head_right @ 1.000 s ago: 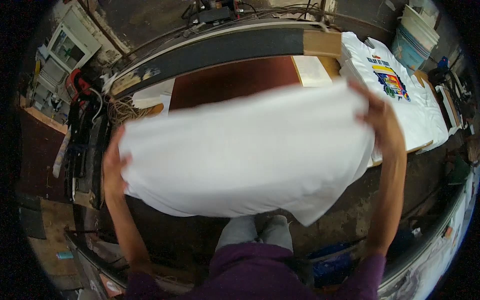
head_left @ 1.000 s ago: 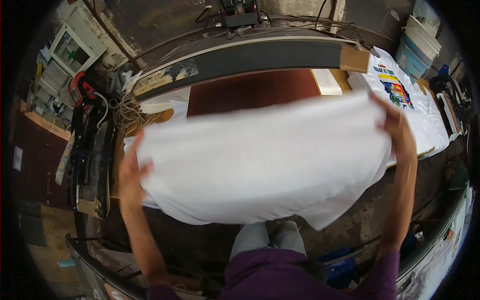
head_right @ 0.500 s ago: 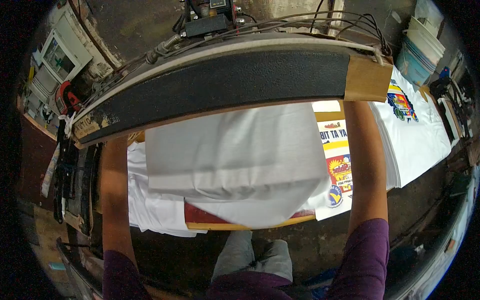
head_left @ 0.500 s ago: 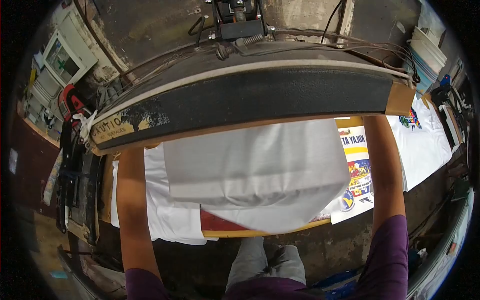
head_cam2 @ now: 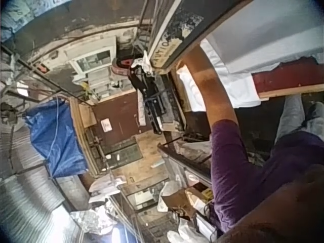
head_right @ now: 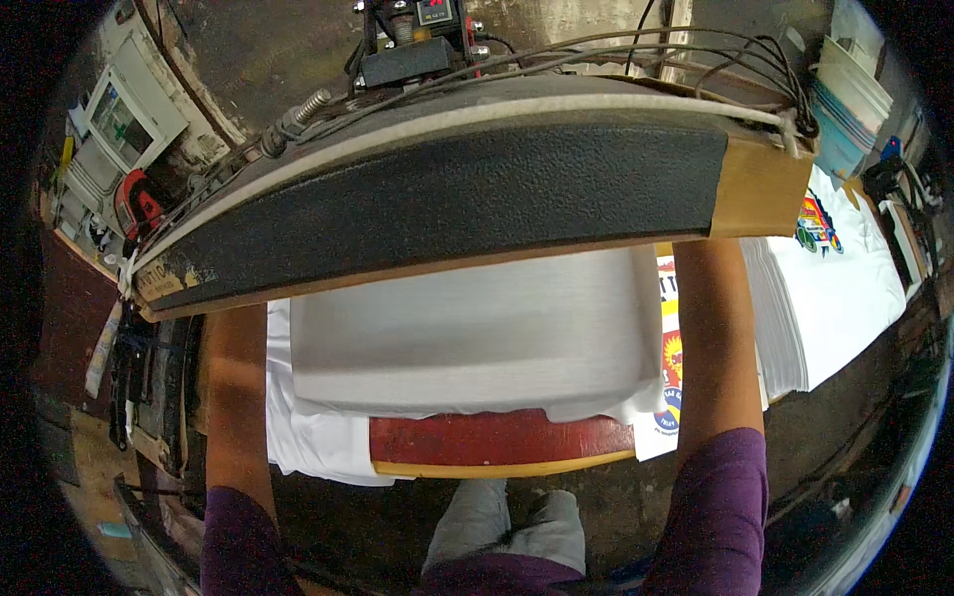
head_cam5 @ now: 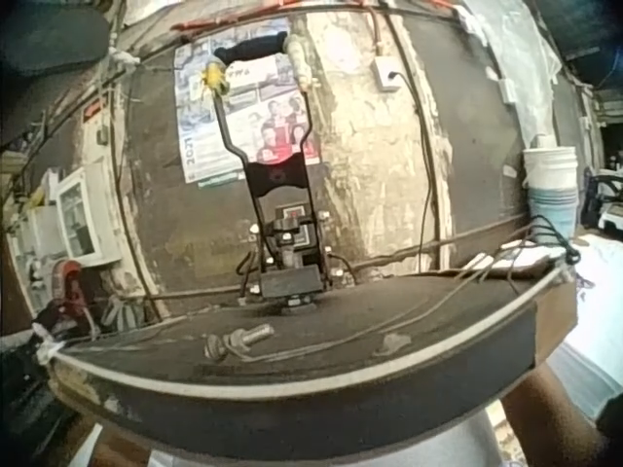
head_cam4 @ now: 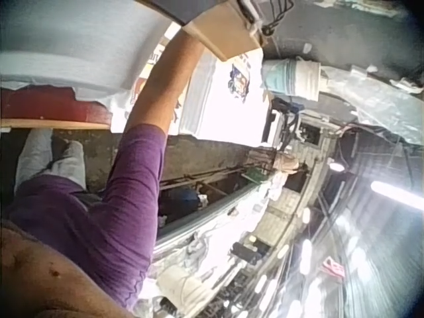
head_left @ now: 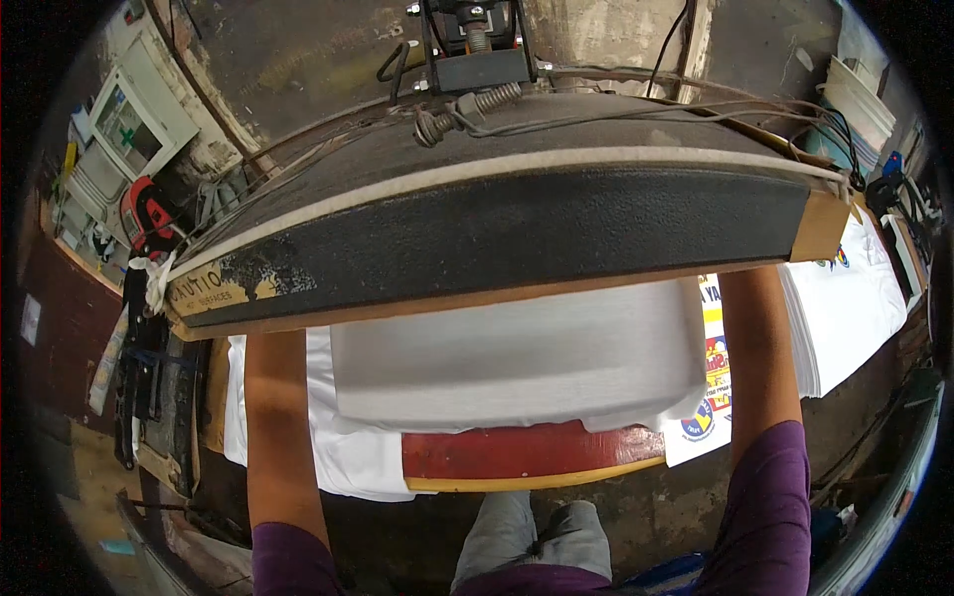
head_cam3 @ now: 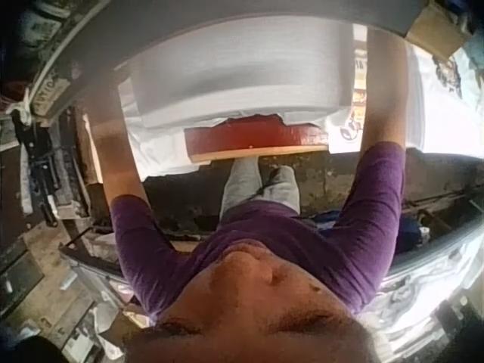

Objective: Operating a heat press machine to apply graphic transfers to white shirts.

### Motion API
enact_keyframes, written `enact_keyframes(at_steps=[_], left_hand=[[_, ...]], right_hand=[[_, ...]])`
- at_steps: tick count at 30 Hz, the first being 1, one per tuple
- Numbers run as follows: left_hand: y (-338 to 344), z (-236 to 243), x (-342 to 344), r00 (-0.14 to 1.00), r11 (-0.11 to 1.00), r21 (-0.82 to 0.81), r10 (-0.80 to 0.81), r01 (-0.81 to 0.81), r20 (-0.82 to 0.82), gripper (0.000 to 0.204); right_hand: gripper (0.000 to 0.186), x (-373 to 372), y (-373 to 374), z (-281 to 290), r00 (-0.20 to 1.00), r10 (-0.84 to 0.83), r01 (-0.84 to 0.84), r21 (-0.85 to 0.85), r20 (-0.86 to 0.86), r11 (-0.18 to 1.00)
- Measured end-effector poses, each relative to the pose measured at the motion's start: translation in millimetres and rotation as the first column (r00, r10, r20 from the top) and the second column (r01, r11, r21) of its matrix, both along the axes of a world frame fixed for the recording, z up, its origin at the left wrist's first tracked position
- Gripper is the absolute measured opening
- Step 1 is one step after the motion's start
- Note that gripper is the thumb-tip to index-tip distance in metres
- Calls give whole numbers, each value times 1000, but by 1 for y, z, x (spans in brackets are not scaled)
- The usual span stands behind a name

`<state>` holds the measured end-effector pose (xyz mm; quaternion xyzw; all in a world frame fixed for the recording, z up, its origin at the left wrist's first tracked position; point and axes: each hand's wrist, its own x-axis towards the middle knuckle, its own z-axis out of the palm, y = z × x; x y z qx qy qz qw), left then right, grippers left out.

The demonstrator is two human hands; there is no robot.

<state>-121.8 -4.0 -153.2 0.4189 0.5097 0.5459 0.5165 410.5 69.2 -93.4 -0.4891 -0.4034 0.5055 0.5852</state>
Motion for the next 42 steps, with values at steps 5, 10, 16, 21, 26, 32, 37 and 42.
enact_keyframes(at_steps=[5,10,16,21,26,32,37,42], left_hand=[[88,20,30,999,1000,-16,-13,14,51,48],[89,14,9,990,999,-20,-46,49,130,48],[92,-4,-12,978,996,-56,-62,75,199,48],[53,-54,1,943,982,-70,-145,173,299,48],[128,-16,21,937,990,-76,-83,116,338,48],[89,-63,35,900,995,-52,-54,85,432,48],[68,-48,-10,981,986,112,104,-124,166,25],[54,-4,-15,958,992,-29,-129,125,-256,30]], right_hand=[[41,-2,-2,-27,995,27,-30,-33,-91,999],[41,15,-15,-42,988,33,-42,-57,-153,998],[41,45,-23,-84,966,47,-79,-114,-255,990],[41,44,-22,-89,955,-16,-32,-154,-295,988],[41,-9,6,-102,917,70,-148,-174,-392,974],[41,23,29,-113,881,140,-245,-182,-452,952],[34,78,11,-72,996,77,-77,-8,34,997],[44,87,-10,-27,915,155,-149,-45,371,988]])
